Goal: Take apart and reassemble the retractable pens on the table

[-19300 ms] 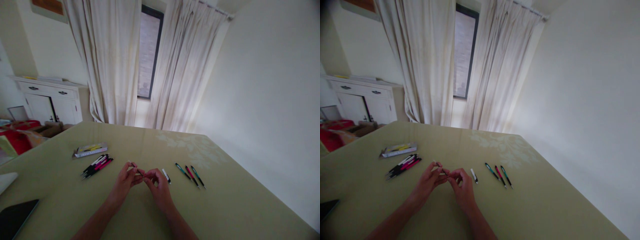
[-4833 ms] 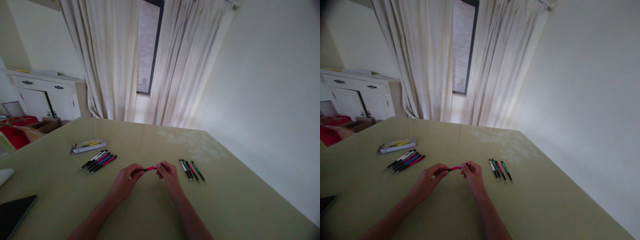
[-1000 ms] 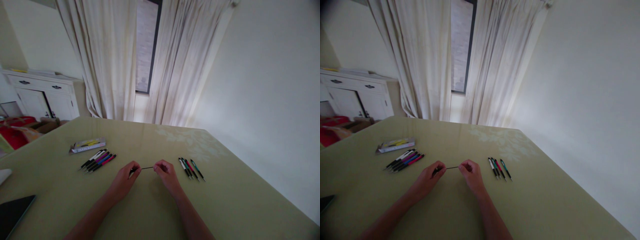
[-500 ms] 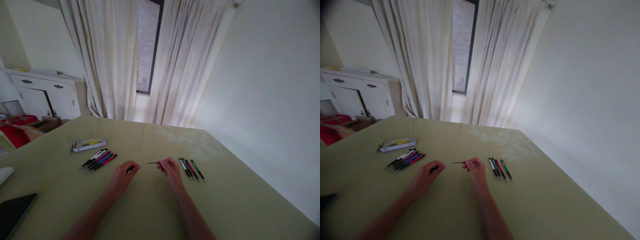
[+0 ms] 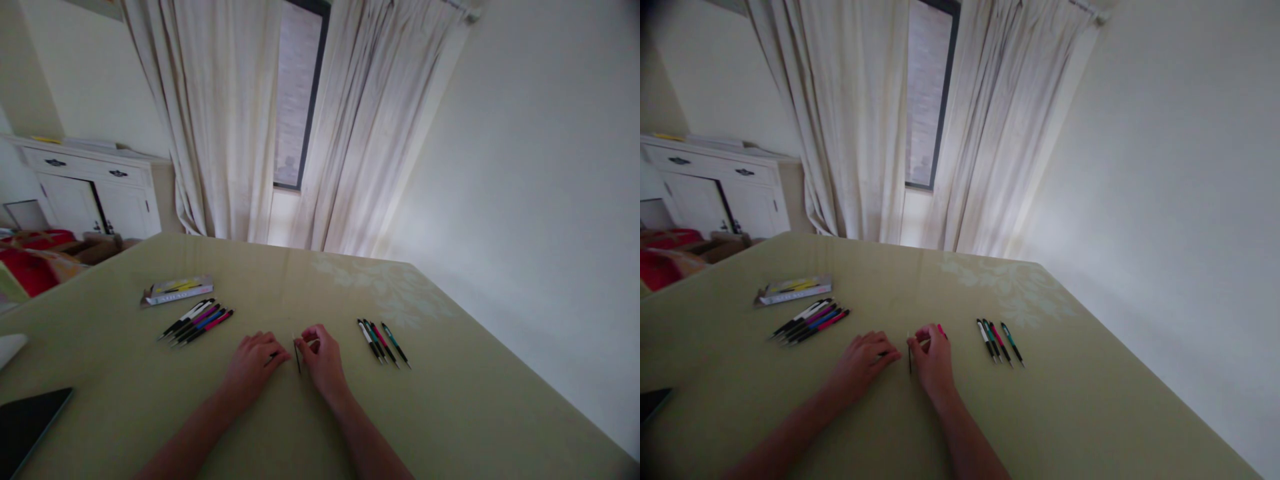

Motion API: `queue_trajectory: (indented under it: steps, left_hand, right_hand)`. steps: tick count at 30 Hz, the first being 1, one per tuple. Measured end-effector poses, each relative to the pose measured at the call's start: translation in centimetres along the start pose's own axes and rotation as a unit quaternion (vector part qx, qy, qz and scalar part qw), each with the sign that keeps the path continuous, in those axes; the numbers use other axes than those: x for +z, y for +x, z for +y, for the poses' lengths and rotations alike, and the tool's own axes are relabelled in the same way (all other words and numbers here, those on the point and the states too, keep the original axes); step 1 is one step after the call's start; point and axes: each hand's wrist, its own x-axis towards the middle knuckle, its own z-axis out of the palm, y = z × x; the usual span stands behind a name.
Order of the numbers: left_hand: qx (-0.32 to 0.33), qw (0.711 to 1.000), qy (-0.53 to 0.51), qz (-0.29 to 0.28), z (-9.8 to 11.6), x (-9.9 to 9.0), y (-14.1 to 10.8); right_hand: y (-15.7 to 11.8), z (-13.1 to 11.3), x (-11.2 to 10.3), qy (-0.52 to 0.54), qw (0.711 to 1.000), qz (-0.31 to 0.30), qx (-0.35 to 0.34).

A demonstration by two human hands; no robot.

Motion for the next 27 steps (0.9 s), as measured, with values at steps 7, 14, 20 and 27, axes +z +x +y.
queue_trajectory:
  steps: [7, 14, 20, 27]
  left_hand:
    - [0.000, 0.999, -0.023, 0.023, 0.3, 0.6, -0.1]
    - [0.087, 0.990, 0.020, 0.112, 0.1, 0.4, -0.7]
    - [0.096, 0.982, -0.047, 0.153, 0.0, 0.7, -0.8]
    - [0.092, 0.980, -0.103, 0.141, -0.1, 1.0, -0.6]
  right_hand:
    - [-0.6, -0.7, 0.3, 0.017, 0.997, -0.075, -0.012]
    - [-0.5, -1.0, -0.4, 0.105, 0.980, -0.164, 0.038]
    - [-1.1, -2.6, -0.5, 0.235, 0.944, -0.219, 0.072]
    - [-1.5, -3.0, -0.3, 0.271, 0.937, -0.205, 0.078]
